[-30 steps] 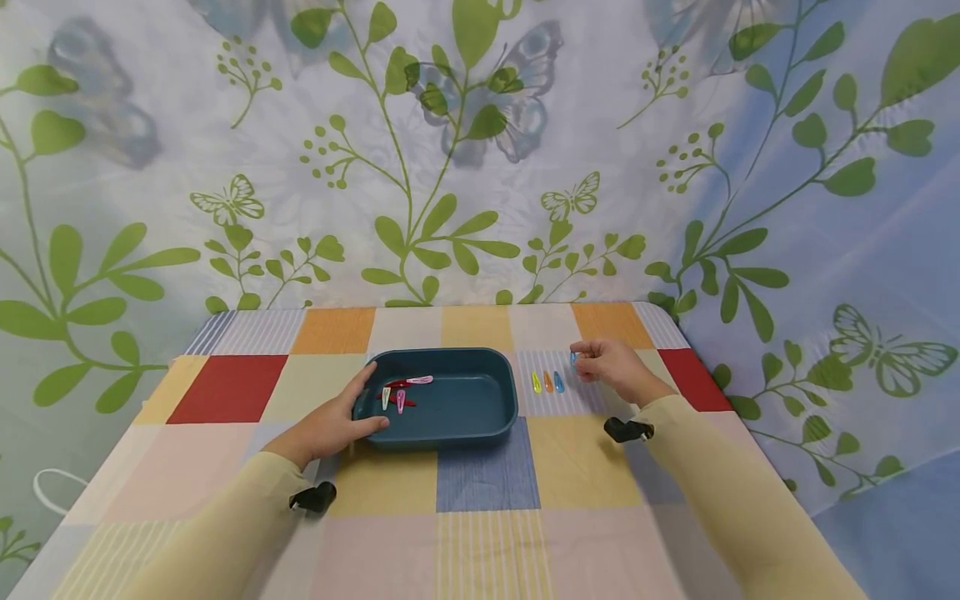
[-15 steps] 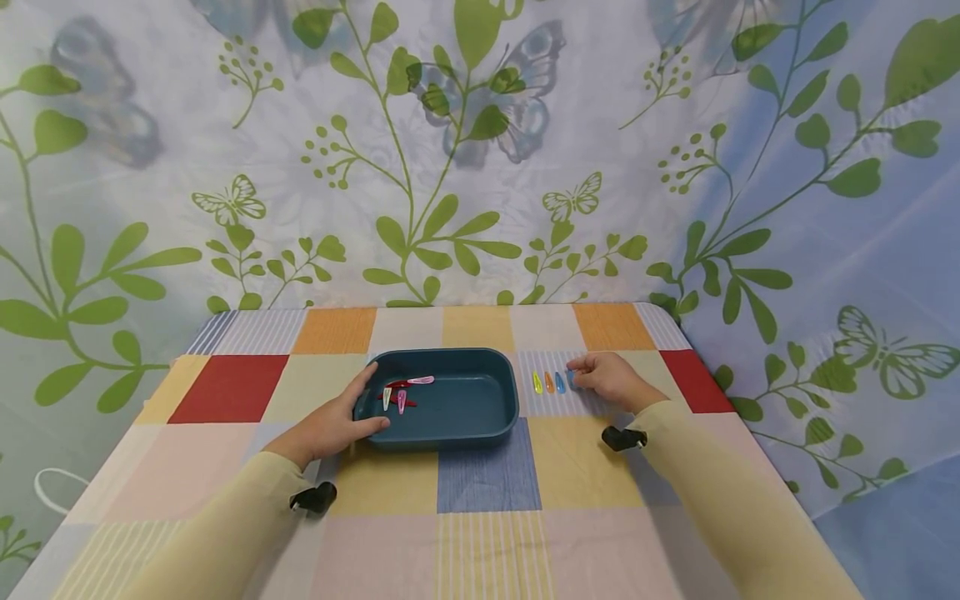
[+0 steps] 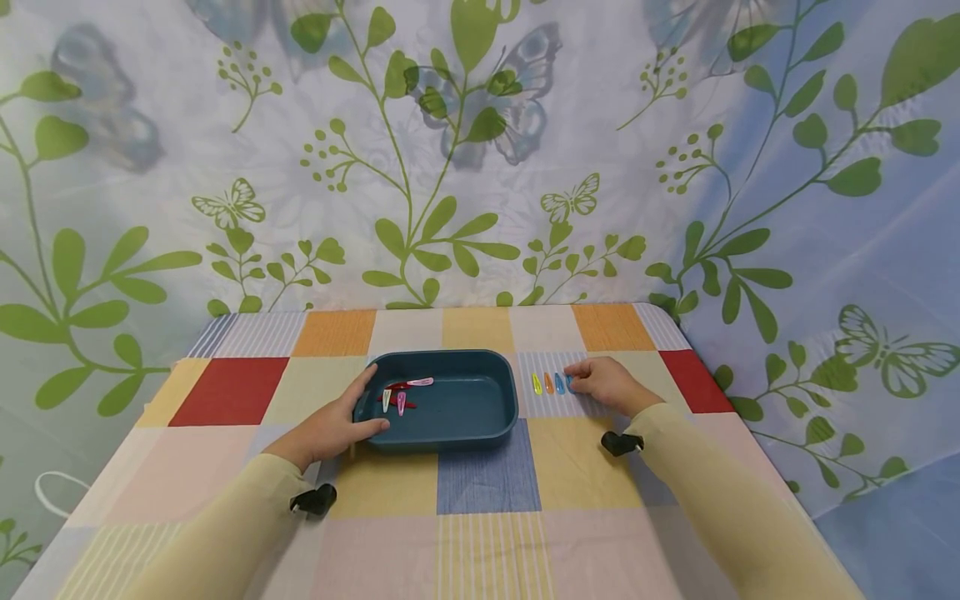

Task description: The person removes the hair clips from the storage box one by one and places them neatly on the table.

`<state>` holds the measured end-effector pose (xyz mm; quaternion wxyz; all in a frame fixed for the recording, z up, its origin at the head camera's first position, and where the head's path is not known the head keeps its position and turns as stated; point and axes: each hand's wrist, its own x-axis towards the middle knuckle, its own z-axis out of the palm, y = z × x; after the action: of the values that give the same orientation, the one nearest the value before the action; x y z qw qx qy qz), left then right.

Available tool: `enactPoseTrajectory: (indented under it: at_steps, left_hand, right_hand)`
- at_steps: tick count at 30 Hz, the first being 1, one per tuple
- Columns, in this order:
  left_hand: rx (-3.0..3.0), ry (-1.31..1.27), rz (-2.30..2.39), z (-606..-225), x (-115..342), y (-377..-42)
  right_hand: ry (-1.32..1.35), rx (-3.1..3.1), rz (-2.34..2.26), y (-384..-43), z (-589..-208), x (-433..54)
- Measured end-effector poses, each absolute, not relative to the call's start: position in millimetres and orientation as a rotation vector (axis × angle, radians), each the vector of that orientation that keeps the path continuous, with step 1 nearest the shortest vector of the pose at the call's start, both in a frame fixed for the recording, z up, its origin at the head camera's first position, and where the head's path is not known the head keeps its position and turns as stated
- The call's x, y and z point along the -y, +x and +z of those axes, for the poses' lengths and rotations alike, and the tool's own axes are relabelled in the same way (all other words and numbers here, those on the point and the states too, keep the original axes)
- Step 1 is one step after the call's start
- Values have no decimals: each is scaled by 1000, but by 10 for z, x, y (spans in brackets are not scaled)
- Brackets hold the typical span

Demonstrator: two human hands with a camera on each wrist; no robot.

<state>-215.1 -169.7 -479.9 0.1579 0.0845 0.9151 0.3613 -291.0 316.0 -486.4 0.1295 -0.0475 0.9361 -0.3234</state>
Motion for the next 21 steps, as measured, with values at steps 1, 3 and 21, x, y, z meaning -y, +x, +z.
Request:
enactPoseTrajectory:
  at_steps: [1, 3, 21]
  left_hand:
    - [-2619, 241, 1033, -4801, 1698, -2153]
    - [-2625, 242, 1030, -4800, 1700, -2156]
    - [-2620, 230, 1037, -4794, 1690, -2132]
  right_hand:
    - [-140, -2724, -927, -2906, -4862, -3158]
    - [-128, -2731, -913, -2903, -4863, -3157]
    - [-123, -2736, -937, -2895, -4919, -3191]
